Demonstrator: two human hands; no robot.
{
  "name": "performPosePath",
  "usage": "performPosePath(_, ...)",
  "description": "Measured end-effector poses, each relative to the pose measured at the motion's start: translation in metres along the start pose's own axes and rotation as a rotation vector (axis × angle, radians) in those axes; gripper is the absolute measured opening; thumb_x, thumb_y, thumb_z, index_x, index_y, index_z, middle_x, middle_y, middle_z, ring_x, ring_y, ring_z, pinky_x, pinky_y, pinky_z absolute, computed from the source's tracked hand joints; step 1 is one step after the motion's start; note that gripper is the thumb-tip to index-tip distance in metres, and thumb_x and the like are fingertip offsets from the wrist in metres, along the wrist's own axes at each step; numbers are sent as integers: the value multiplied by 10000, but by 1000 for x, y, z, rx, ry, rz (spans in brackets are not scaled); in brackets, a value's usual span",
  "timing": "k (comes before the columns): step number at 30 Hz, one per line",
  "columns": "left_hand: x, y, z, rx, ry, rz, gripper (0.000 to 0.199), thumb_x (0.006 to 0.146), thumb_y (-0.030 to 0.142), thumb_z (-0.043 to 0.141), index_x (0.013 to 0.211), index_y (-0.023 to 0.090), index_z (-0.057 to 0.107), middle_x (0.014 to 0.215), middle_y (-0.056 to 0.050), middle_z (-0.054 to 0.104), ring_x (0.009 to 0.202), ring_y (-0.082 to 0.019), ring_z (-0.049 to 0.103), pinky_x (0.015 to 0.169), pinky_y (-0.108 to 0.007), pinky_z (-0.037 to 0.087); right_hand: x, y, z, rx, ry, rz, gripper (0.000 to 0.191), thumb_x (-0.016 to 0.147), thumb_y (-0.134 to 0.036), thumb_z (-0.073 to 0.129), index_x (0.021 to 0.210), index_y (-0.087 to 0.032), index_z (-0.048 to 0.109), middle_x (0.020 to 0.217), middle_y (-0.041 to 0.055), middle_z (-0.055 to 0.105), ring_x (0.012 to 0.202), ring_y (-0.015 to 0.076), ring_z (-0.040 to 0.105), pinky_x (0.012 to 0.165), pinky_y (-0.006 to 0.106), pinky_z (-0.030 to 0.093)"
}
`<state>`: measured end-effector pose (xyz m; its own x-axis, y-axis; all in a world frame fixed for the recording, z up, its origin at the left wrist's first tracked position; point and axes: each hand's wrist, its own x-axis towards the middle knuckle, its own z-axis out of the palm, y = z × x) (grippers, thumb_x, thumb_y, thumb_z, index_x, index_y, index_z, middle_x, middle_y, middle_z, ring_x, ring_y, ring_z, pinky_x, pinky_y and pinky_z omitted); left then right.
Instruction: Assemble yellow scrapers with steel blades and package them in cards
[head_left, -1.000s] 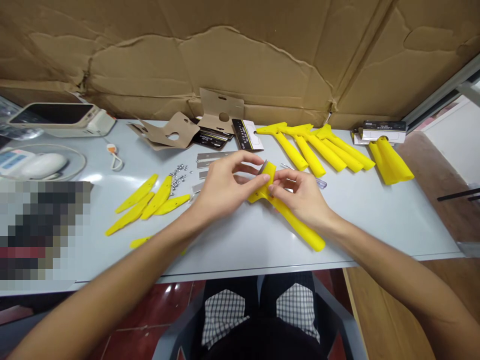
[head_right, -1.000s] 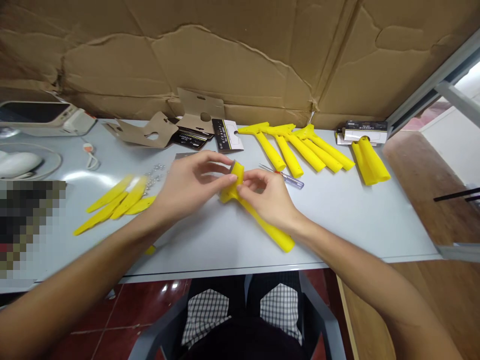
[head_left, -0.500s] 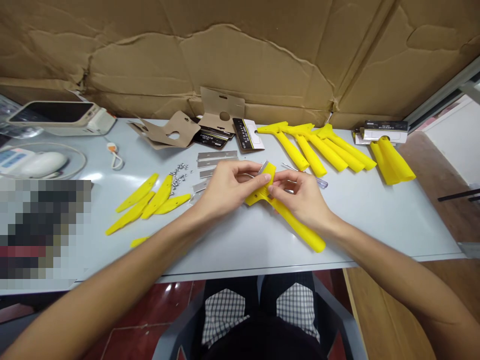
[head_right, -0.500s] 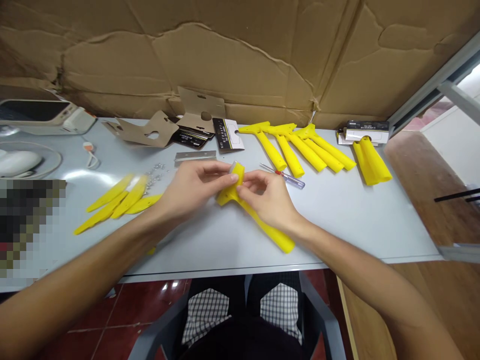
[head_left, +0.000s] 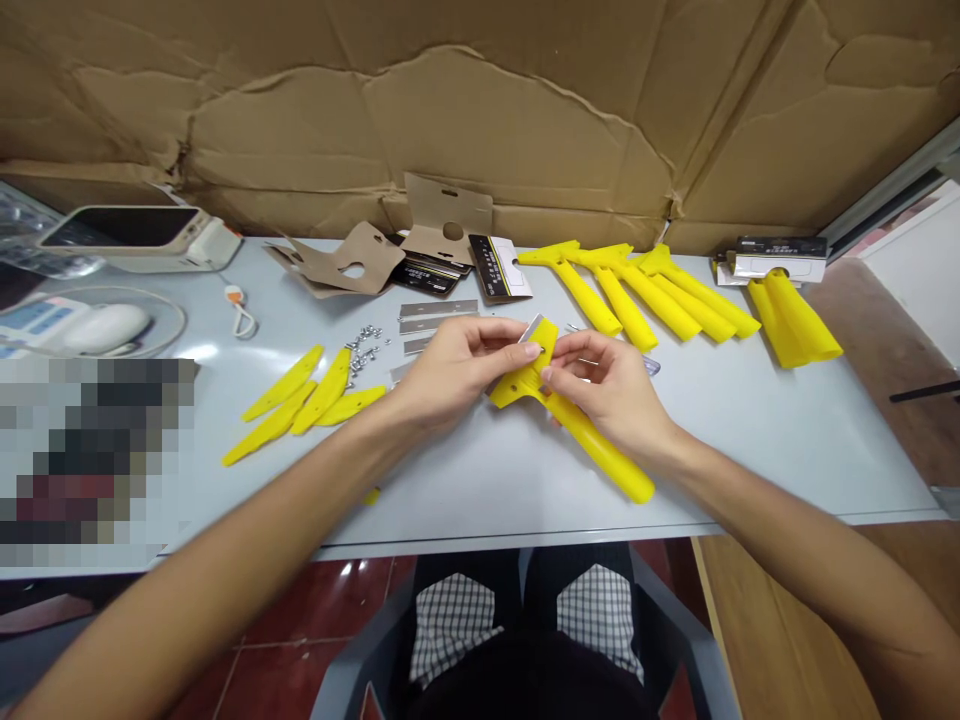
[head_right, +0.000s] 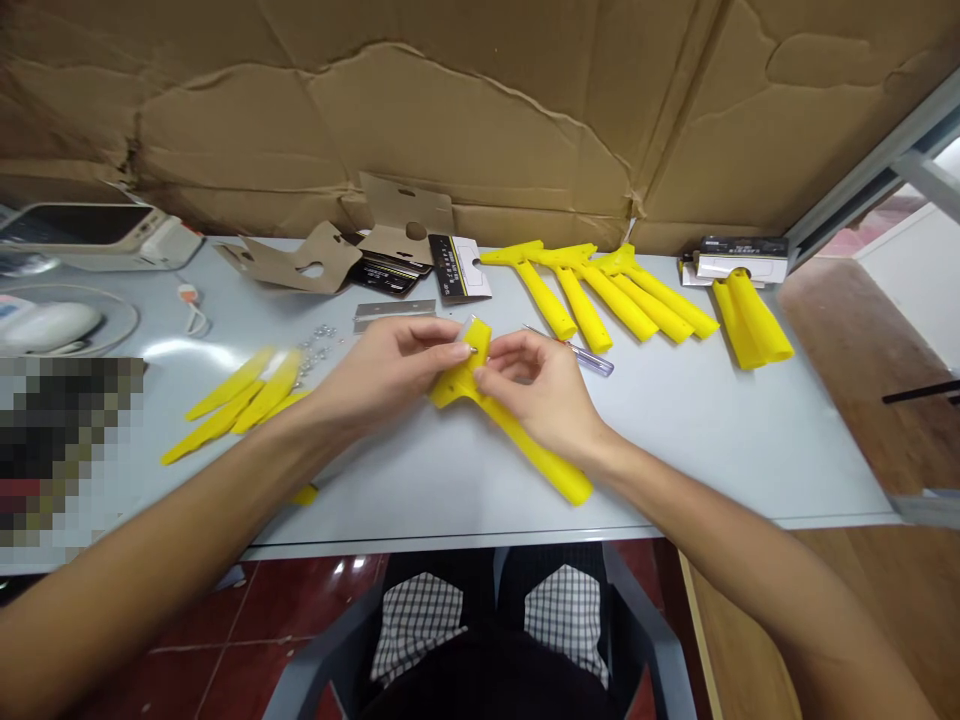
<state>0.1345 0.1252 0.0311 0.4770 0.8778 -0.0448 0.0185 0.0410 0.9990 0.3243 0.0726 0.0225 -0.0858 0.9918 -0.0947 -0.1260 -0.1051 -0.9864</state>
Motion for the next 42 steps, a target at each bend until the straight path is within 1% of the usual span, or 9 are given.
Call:
performPosePath(5, -2, -1, 2, 16, 36, 32, 231, 814, 361, 902, 985, 212, 858, 977, -83, 839, 932, -247, 787, 837, -370, 647, 0, 1, -2, -44, 8, -22, 371, 739, -380, 942, 961, -215, 695, 936, 31, 721, 779, 177, 683, 611, 327, 630)
performPosePath(12, -5, 0, 7, 83, 98, 64, 277, 817, 384, 890, 1010, 190, 848, 1003, -92, 843, 944, -266, 796, 818, -372, 662, -1, 2, 0, -50, 7, -18, 425, 721, -376, 961, 1016, -204, 708, 933, 32, 724, 801, 184, 689, 692, 363, 648)
performPosePath(16, -3, -2, 5, 72, 64, 41, 284, 818, 376, 885, 1026, 189, 841, 1037, -99, 846, 909, -258, 803, 782, -362, 665, -2, 1, 1, -42, -7, -17, 400, 732, -372, 953, 1010, -203, 720, 939, 37, 723, 815, 188, 690, 703, 369, 647)
performPosePath(22, 1, -7, -1, -33, -1, 14, 308, 808, 444, 904, 1010, 216, 857, 1012, -99, 847, 884, -243, 794, 771, -352, 647, -3, -1, 1, -63, 6, -103, 313, 769, -367, 910, 958, -222, 707, 948, 28, 713, 825, 188, 683, 713, 377, 646)
performPosePath(26, 2, -8, -2, -20, -12, 23, 323, 790, 503, 915, 947, 229, 851, 953, -95, 838, 879, -264, 791, 773, -394, 646, -3, -2, 1, -59, 6, -107, 313, 770, -395, 910, 933, -225, 704, 946, 26, 701, 817, 186, 670, 706, 374, 642)
performPosePath(29, 3, -7, -4, 3, -17, 34, 344, 776, 515, 931, 955, 232, 849, 952, -98, 835, 878, -266, 788, 778, -409, 646, -3, -2, 1, -40, 8, -100, 327, 764, -407, 921, 925, -225, 704, 934, 21, 686, 810, 182, 662, 700, 368, 636)
performPosePath(34, 3, -4, -6, 44, -18, 46, 292, 791, 475, 931, 954, 244, 855, 984, -86, 839, 875, -257, 779, 780, -404, 648, -2, -1, -1, -30, -14, -104, 314, 774, -390, 918, 935, -217, 710, 939, 23, 692, 787, 172, 660, 632, 331, 615)
performPosePath(39, -2, 5, -4, 127, 68, 69, 286, 760, 438, 953, 917, 223, 850, 975, -75, 841, 892, -263, 782, 772, -378, 655, -2, -2, -1, -43, -28, -100, 348, 763, -422, 927, 948, -217, 716, 913, 28, 707, 789, 184, 668, 568, 309, 602)
performPosePath(42, -3, 8, -2, 129, 66, 75, 264, 762, 395, 952, 928, 212, 859, 978, -73, 846, 895, -264, 789, 772, -363, 659, -1, -1, -1, -55, -28, -114, 314, 781, -396, 915, 942, -212, 718, 900, 25, 704, 777, 178, 664, 560, 302, 597)
